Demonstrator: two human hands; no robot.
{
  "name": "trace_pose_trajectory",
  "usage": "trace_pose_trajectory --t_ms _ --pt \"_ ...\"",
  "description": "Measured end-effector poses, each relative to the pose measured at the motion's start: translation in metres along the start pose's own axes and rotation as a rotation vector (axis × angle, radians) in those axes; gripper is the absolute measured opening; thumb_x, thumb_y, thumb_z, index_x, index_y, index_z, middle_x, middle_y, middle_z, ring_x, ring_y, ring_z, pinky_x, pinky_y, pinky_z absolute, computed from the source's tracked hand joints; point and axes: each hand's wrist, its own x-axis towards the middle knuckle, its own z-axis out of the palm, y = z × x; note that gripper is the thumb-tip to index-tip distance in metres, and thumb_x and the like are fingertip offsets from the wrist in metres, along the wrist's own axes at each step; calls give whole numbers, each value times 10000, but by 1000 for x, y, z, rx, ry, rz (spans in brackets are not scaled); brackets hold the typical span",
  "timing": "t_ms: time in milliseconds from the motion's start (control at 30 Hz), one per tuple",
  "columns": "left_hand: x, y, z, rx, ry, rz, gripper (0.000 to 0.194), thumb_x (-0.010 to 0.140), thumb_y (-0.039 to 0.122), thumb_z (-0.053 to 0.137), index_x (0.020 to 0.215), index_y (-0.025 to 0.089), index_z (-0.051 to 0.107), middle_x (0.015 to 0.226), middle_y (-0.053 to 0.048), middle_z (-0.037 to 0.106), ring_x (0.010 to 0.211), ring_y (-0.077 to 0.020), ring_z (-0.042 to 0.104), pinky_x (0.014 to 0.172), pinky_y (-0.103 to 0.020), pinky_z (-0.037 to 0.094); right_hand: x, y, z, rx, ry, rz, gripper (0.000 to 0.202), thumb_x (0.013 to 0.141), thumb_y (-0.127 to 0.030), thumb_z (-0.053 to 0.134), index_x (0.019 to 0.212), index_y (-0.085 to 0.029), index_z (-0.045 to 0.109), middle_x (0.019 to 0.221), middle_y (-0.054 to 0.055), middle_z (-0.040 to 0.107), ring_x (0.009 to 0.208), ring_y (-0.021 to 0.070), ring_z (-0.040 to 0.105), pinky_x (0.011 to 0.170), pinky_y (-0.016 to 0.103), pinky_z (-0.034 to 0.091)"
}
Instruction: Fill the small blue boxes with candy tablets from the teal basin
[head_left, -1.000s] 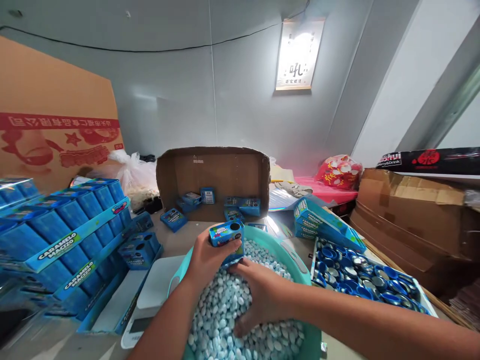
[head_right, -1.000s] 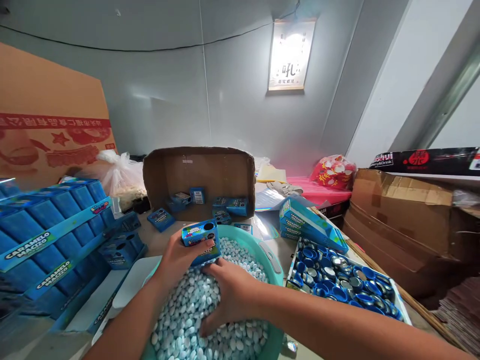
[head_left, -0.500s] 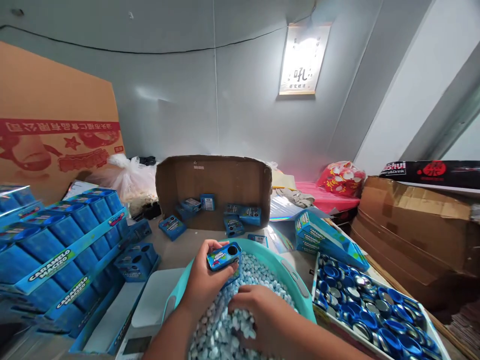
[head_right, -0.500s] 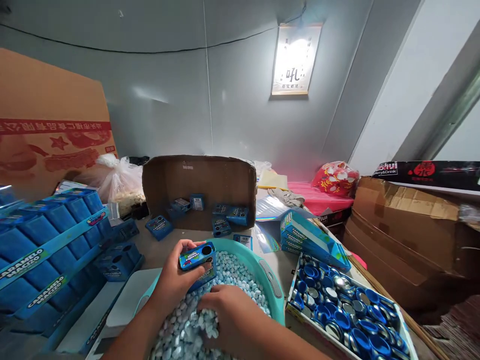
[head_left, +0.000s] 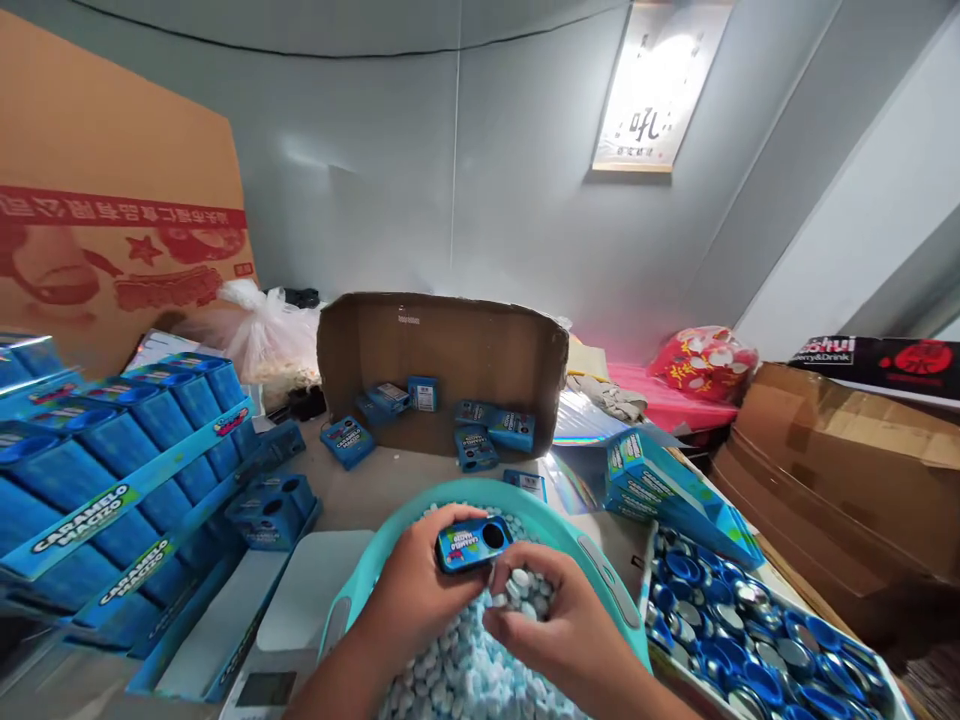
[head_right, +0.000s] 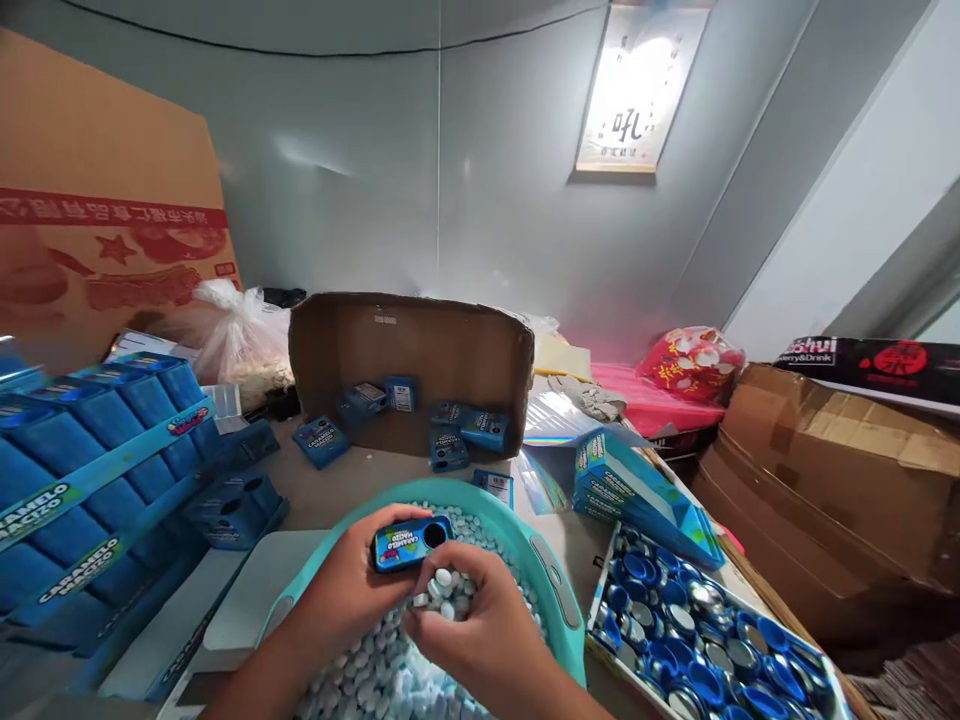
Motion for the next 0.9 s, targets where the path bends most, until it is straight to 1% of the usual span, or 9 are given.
trace_pose_trajectory --t_ms 167,267,367,467,600,667,767,833,900 --pt "-3 6 -5 55 -51 -104 441 667 203 791 1101 221 712 1062 -36 731 992 -248 686 858 -301 516 10 -13 2 421 185 61 323 709 -359 827 751 -204 547 689 -46 563 401 40 373 370 174 236" --pt "-3 5 -8 71 -122 -96 443 649 163 782 1083 239 738 1035 -25 747 956 -251 695 816 -290 517 27 -14 6 574 300 44 395 681 -360 871 756 -214 512 656 -59 566 423 56 422 375 159 274" --pt "-2 2 -10 76 -165 -36 435 658 136 765 1072 267 753 1008 -5 757 919 -247 704 795 -289 516 45 -12 14 619 395 13 383 676 -342 866 774 -224 515 610 -65 577 431 76 452 378 159 295" --pt "-2 0 -11 84 -137 -17 408 664 161 787 1050 286 746 998 12 756 903 -246 706 780 -287 514 53 -12 23 651 403 -16 301 735 -325 795 767 -230 510 622 -61 601 458 96 487 411 180 362" --pt "-3 0 -11 147 -119 17 326 699 201 789 1006 289 724 965 28 752 867 -231 704 724 -274 502 52 -17 28 670 382 -60 168 796 -291 672 744 -235 521 599 -60 594 515 133 546 513 236 456" --pt "-3 -2 -11 194 -128 58 322 722 220 782 1027 300 721 991 32 753 893 -229 706 733 -275 504 51 -18 27 643 380 -61 128 798 -291 642 733 -228 551 633 -45 626 534 142 571 526 251 465" --pt "-2 -7 -10 256 -94 130 400 737 270 793 1124 327 708 1110 27 746 1009 -246 700 829 -294 515 53 -17 25 621 383 -57 153 795 -319 614 693 -210 581 678 -23 659 518 137 566 506 255 449" --pt "-3 -10 -10 283 -74 160 441 759 309 785 1187 338 681 1163 26 735 1051 -250 693 866 -300 512 56 -15 23 646 396 -48 176 790 -331 612 669 -211 569 626 -30 630 516 138 556 509 253 446" --pt "-3 -12 -9 305 -84 179 442 788 338 763 1216 338 654 1168 25 731 1043 -247 696 851 -296 512 57 -14 22 681 405 -24 188 791 -340 615 664 -216 553 567 -42 583 528 145 555 522 254 452"
